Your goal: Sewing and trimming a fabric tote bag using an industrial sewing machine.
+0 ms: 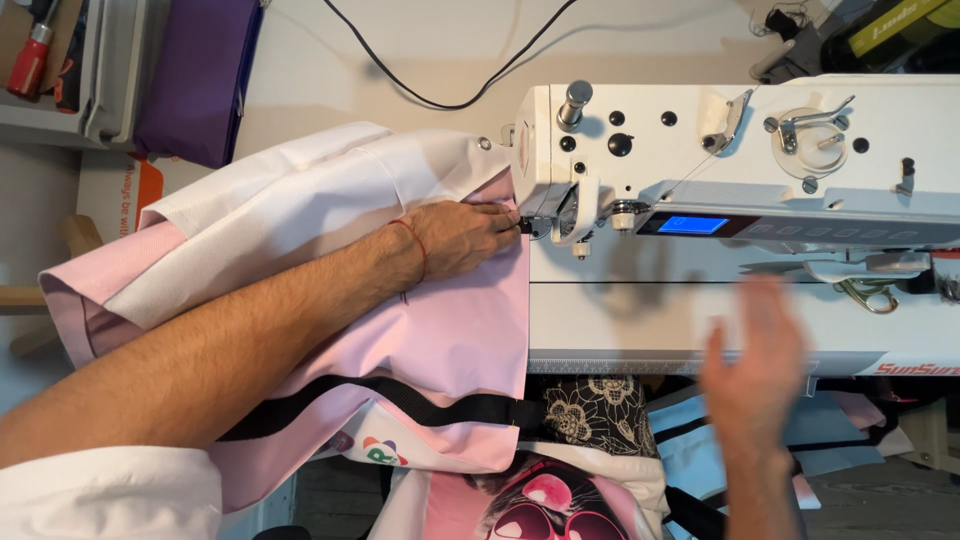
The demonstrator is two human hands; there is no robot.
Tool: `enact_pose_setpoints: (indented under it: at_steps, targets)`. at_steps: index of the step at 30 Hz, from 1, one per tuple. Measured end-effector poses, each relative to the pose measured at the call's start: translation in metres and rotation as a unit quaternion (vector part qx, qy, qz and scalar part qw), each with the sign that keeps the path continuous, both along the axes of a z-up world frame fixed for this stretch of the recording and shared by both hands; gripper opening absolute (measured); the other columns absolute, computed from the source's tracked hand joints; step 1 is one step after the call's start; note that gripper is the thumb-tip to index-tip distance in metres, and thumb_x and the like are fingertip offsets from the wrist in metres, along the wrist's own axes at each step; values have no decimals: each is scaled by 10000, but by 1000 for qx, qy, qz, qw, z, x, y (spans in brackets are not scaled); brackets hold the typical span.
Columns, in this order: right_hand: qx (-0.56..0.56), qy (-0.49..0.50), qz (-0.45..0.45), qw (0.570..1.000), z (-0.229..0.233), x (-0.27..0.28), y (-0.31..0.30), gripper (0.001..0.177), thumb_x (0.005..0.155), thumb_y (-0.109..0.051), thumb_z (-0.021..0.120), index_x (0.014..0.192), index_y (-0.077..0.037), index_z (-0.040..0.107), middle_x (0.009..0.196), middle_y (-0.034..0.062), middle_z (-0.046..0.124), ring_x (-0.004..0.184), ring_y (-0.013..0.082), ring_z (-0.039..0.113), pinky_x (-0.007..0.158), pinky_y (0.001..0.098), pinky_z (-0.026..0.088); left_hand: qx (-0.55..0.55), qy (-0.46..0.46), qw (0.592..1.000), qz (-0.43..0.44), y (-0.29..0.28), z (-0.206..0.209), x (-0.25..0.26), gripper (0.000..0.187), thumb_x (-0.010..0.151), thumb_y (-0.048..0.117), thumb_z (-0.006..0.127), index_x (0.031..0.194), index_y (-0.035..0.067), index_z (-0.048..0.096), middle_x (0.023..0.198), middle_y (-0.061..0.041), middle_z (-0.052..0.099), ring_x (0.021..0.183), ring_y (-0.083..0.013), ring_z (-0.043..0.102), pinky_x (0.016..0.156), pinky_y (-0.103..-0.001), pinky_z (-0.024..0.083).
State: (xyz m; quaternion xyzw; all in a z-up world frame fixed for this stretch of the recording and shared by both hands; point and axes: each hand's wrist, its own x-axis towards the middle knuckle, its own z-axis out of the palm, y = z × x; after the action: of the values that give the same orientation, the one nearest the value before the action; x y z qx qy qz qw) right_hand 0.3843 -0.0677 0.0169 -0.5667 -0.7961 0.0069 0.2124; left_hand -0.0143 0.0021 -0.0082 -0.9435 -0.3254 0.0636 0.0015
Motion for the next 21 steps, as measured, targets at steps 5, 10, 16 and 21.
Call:
enact_pose_setpoints:
  at_steps: [5,10,16,21]
  targets:
    - [-107,112,187,970,1,-112,-23,548,931,-177,692,1433,-10,548,1478,159,556,1395,338,518,1159,469,402,-67,0,998,9,2,4,3,370,919,126,492,1267,38,583,1330,-122,624,1255,-252,605,1013,-350,523]
    - [-124,7,262,957,-1,-148,-22,479,962,-256,625,1397,-63,575,1507,91,528,1423,273,454,1167,510,298,-72,-29,997,29,7,-1,-2,375,939,133,488,1289,39,583,1324,-133,631,1257,-262,607,972,-365,538]
    - [-117,0,250,961,-8,-149,-22,487,1007,-263,557,1446,-50,545,1541,80,514,1447,243,436,1212,509,259,2,-39,999,3,15,-6,-5,425,900,160,502,1301,42,583,1340,-147,624,1272,-261,599,1037,-355,530]
    - [-101,-20,237,966,-11,-152,-19,471,1027,-265,530,1449,-57,545,1541,64,512,1452,226,436,1232,520,238,-123,-1,990,62,19,13,-2,452,925,106,450,1368,92,542,1464,-131,523,1334,-269,517,988,-383,495]
